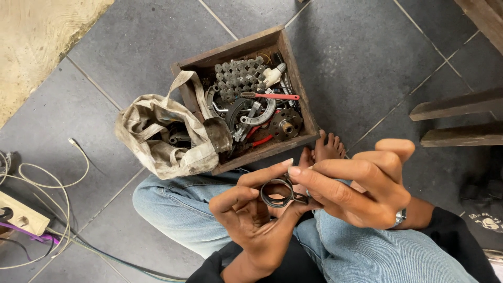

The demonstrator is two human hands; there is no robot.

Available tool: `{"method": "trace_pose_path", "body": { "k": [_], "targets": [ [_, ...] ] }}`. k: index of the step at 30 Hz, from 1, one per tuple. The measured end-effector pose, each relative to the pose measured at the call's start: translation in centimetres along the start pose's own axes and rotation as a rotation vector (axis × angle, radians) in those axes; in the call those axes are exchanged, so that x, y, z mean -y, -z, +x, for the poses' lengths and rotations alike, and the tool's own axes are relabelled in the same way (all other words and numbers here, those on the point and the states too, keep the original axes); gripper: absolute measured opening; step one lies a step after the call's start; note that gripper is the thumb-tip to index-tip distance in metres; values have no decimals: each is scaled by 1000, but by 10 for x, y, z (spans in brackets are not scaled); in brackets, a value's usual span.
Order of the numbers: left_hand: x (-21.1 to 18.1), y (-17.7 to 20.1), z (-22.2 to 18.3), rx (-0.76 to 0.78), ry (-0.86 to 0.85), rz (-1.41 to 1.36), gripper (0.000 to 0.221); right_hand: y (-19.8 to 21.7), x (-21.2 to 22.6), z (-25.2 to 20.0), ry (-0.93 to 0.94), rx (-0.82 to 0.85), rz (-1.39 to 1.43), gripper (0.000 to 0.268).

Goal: Filing a small metal component with a hand file to smooth or shape it.

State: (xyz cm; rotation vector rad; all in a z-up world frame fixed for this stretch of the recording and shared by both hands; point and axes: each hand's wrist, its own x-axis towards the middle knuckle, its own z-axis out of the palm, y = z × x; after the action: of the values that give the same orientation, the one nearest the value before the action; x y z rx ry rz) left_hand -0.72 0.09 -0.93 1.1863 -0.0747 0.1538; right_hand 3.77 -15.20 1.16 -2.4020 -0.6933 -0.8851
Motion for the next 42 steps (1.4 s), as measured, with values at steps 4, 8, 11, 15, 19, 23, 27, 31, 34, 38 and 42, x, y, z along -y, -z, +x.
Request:
{"method": "trace_pose_path", "body": {
  "k": [4,8,11,15,19,23,27,31,34,38,42],
  "targets": [
    [0,2,-2,-12,13,-44,71,-2,1,-2,-12,-43,14,17],
    [-2,1,-4,5,11,-67,72,6,-3,-8,-20,-5,63,16],
    [-2,-2,-2,31,1,-82,72,7,-4,-7,-43,-34,95,17],
    [10,-3,-2,-25,-39,-18,82,11,-7,7,-63,-44,103,16],
    [-1,-12,18,-7,5,-10,79,16,-9,15,-243,1,339,19],
    [-25,-21,22,135,-64,-204,76,21,-19,-7,-301,-133,686,17],
    [-40,-13,17,449,-9,-178,49,21,-18,-10,-359,-201,709,5],
    [-35,-33,17,282,-117,-202,7,23,-17,-7,-336,-186,864,11],
    [-10,-32,18,203,-256,-286,42,33,-17,-10,-336,-182,951,11],
    [-11,-22,14,93,-88,-60,70,58,-12,1,-558,107,789,21],
    [-2,-26,16,-13,-21,23,65,55,-8,15,-573,181,669,26]
  ]
}}
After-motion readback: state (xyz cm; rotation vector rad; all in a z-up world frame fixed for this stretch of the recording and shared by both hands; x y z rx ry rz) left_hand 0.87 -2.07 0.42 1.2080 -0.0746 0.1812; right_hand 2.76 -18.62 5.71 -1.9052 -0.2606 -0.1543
